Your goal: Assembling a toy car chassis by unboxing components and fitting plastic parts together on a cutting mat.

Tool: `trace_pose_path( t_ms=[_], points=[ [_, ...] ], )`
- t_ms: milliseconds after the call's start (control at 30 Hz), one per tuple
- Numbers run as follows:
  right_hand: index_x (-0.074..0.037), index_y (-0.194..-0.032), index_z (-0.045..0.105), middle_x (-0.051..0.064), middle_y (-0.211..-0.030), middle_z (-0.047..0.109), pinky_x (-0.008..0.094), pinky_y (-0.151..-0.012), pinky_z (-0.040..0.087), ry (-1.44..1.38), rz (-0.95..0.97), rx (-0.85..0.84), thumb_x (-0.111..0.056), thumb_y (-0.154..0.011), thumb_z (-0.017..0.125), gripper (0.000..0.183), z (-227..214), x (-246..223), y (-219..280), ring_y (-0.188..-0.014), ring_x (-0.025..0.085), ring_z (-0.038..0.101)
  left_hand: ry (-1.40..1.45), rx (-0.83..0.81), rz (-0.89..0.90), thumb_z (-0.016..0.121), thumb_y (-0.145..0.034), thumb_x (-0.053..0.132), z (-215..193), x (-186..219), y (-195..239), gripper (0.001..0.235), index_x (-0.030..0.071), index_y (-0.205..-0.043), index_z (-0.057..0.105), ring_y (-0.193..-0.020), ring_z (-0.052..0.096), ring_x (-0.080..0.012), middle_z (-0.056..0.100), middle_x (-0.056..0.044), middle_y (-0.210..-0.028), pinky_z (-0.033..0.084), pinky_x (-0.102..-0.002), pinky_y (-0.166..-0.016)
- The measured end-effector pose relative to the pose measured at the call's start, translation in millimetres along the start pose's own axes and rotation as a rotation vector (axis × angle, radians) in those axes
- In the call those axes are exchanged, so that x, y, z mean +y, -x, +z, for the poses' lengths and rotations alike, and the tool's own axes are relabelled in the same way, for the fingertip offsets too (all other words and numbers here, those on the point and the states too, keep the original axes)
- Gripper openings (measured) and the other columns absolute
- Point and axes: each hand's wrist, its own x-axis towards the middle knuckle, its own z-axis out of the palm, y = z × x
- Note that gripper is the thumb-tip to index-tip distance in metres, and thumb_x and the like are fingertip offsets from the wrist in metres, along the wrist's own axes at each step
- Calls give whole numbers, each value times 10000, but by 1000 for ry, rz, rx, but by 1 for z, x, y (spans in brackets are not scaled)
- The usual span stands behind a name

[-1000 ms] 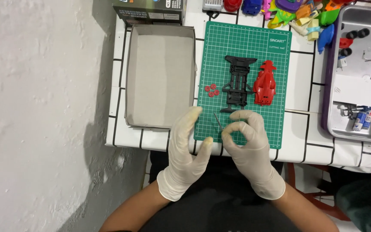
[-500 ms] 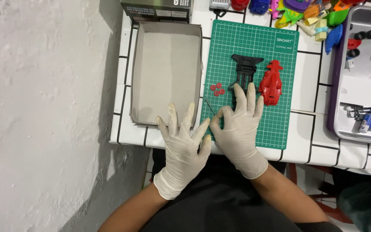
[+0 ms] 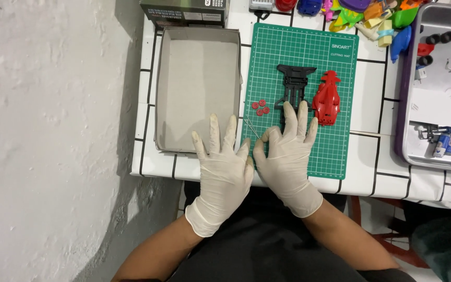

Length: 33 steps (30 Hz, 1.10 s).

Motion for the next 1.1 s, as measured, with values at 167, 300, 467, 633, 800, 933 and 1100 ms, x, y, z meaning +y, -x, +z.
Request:
trace_pose_path(
  t_ms=[167, 300, 467, 633, 800, 933, 1100],
  points=[
    [-128, -841, 552, 240, -1547, 438, 708, -1160, 138, -62, 4, -13, -165, -763, 749, 215, 0, 2, 3, -1514, 547, 263, -22, -56, -22, 639, -818, 292, 0, 2, -4, 473, 172, -1268, 720, -1523, 169, -540, 374, -222, -1622, 83, -783, -1130],
    [-125, -903, 558, 246, -1574, 387, 718, -1158, 149, -104, 4, -32, -207, -792, 761, 245, 0, 3, 7, -1516, 551, 233, 2, -70, -41, 627, -811, 286, 0, 3, -8, 524, 165, -1317, 689, -1525, 154, -543, 344, -257, -1623, 55, -778, -1137],
    [-142, -966, 575, 227, -1575, 381, 724, -1156, 171, -115, 1, -29, -232, -803, 766, 267, 2, 6, 12, -1521, 538, 228, -7, -90, -51, 617, -813, 290, 4, 4, -11, 547, 169, -1343, 671, -1531, 134, -535, 327, -262, -1627, 32, -772, -1144],
    [-162, -969, 565, 216, -1564, 386, 741, -1144, 199, -157, -7, -19, -218, -824, 745, 238, 7, 10, 15, -1520, 538, 229, -26, -126, -75, 638, -788, 295, 4, 7, -14, 572, 190, -1349, 668, -1536, 121, -525, 313, -257, -1632, 13, -769, -1150],
    [-171, -956, 586, 197, -1533, 430, 711, -1147, 236, -146, -24, 0, -219, -826, 768, 229, 6, 10, 16, -1508, 528, 275, -53, -149, -87, 632, -806, 260, -1, 10, -15, 548, 203, -1350, 663, -1539, 105, -523, 304, -256, -1634, -1, -764, -1148],
    [-171, -961, 578, 199, -1528, 431, 719, -1142, 244, -148, -19, 11, -207, -817, 779, 250, 3, 10, 16, -1504, 530, 281, -66, -153, -85, 628, -819, 244, -3, 12, -15, 538, 216, -1355, 657, -1542, 86, -525, 300, -255, -1635, -17, -762, -1148],
    [-183, -982, 583, 195, -1523, 430, 730, -1137, 252, -243, -17, 62, -161, -793, 791, 282, 3, 13, 17, -1490, 549, 297, -43, -102, -78, 650, -808, 207, -1, 13, -13, 540, 199, -1347, 649, -1540, 74, -533, 303, -248, -1633, -11, -760, -1152]
  ],
)
